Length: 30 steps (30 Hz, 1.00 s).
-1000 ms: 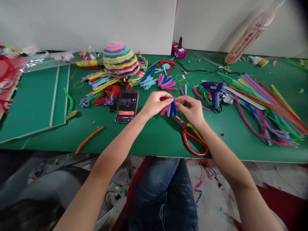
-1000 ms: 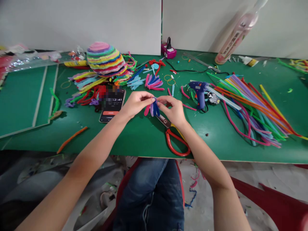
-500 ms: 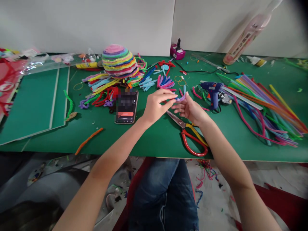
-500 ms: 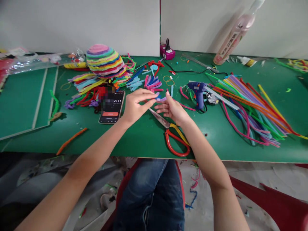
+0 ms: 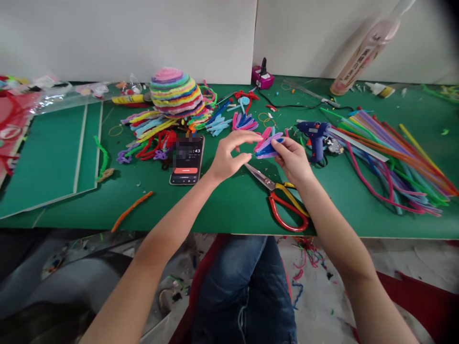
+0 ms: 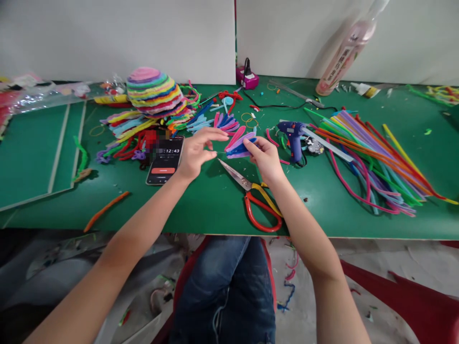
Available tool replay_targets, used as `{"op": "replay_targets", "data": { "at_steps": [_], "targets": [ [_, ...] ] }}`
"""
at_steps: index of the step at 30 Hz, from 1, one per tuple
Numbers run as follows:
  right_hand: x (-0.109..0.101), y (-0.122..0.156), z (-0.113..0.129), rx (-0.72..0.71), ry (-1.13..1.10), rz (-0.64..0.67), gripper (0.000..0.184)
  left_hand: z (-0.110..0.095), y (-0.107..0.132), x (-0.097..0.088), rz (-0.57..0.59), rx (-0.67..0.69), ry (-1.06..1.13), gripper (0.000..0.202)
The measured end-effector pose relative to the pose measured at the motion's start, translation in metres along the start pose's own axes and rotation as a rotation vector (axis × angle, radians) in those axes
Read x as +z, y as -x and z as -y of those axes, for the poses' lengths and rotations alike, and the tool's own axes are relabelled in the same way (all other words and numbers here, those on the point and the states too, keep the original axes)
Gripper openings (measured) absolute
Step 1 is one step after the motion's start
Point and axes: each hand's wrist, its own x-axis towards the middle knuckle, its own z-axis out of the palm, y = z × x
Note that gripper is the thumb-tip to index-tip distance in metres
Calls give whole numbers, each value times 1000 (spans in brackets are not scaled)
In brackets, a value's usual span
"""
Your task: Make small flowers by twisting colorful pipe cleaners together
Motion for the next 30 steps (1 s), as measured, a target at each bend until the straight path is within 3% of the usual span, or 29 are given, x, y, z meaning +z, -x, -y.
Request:
{"op": "replay_targets", "data": {
  "at_steps": [3,6,8,12,14,16,21,30],
  "targets": [
    [-3,-2,-2,-43,71,-8,36,8,-2,-3,-192,-69,36,24],
    [-5,-1,0,-91,139,-27,32,14,-7,-5,-324,-162,65,26],
    [-4,1,4,-129,155,-9,30,15,-11,-5,-238,-257,117,31],
    [-4,6,11,-212,247,120,26,12,-12,1,141,-451,310,41],
    [-5,7,12,-222,343,165,22,11,-9,5,307,-468,406,37],
    [-5,8,11,-216,409,187,20,11,-5,9,377,-469,469,30],
    [-5,5,8,-215,362,124,27,11,-4,12,293,-605,465,16],
    [-11,1,5,-192,221,145,38,8,-7,9,151,-760,586,22]
  ]
}}
